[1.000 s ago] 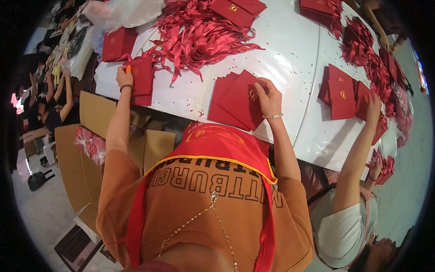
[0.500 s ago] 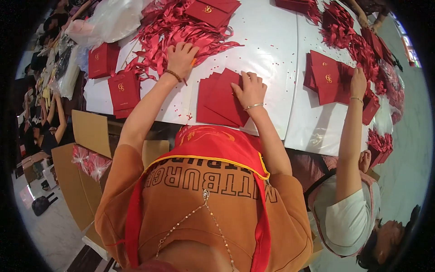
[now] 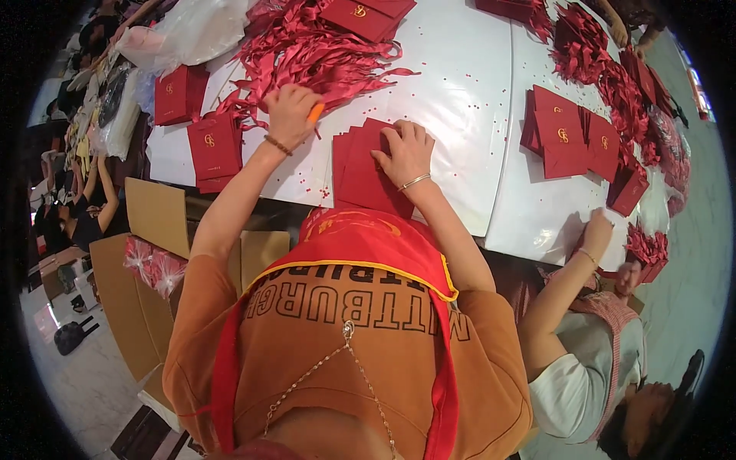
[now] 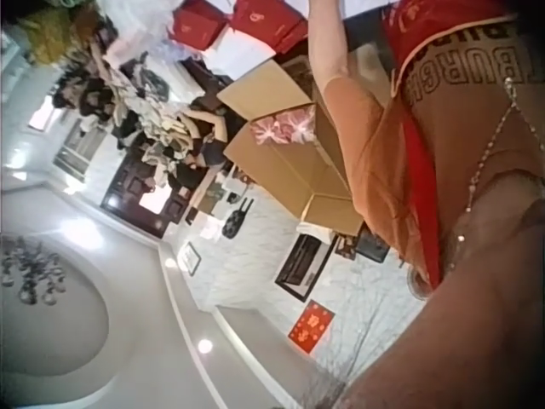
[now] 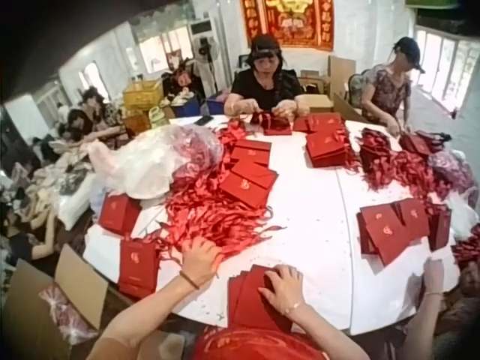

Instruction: Tying decorative red ribbons onto red gift boxes or envelopes.

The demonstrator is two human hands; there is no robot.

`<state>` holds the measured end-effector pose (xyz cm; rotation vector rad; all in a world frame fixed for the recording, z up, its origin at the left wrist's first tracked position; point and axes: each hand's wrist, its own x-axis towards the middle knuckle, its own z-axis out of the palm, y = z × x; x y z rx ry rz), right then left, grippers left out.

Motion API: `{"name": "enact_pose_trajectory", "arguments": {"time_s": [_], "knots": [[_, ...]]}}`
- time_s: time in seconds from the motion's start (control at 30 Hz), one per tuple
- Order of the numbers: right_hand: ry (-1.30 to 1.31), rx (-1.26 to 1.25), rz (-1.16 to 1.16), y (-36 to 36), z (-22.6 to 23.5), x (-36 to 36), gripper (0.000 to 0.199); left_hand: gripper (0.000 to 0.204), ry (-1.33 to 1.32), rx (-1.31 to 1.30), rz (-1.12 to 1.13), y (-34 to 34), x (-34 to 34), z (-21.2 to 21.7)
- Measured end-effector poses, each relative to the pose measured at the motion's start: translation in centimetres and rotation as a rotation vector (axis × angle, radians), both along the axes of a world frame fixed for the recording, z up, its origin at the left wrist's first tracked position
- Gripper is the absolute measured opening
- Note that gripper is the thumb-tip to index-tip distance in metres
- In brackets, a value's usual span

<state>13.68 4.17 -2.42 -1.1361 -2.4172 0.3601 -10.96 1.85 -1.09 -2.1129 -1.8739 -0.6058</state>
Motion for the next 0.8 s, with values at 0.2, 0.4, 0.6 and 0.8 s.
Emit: {"name": "enact_pose_trajectory", "arguments": {"time_s": [0.2, 0.4, 0.6, 0.8], "knots": [[-0.038, -0.013, 0.056, -0.4, 1.3, -1.4, 0.04, 0.016, 0.004, -0.059, 0.058, 5.2, 3.5, -2.3], [-0.017, -0.038, 0.08, -0.1, 1.3, -1.3, 0.039, 0.016, -0.349, -0.279, 0.175, 5.5, 3.4, -2.2], [-0.054, -0.415, 0.081, 1.9, 1.5, -0.9, 0.037, 0.003, -1.353, -0.43, 0.029, 0.8, 2.3, 2.2], [-0.009, -0.731, 0.103, 3.5, 0.8, -0.6, 0.038, 0.018, -1.521, -0.697, -0.004, -3.2, 3.7, 0.8]]}}
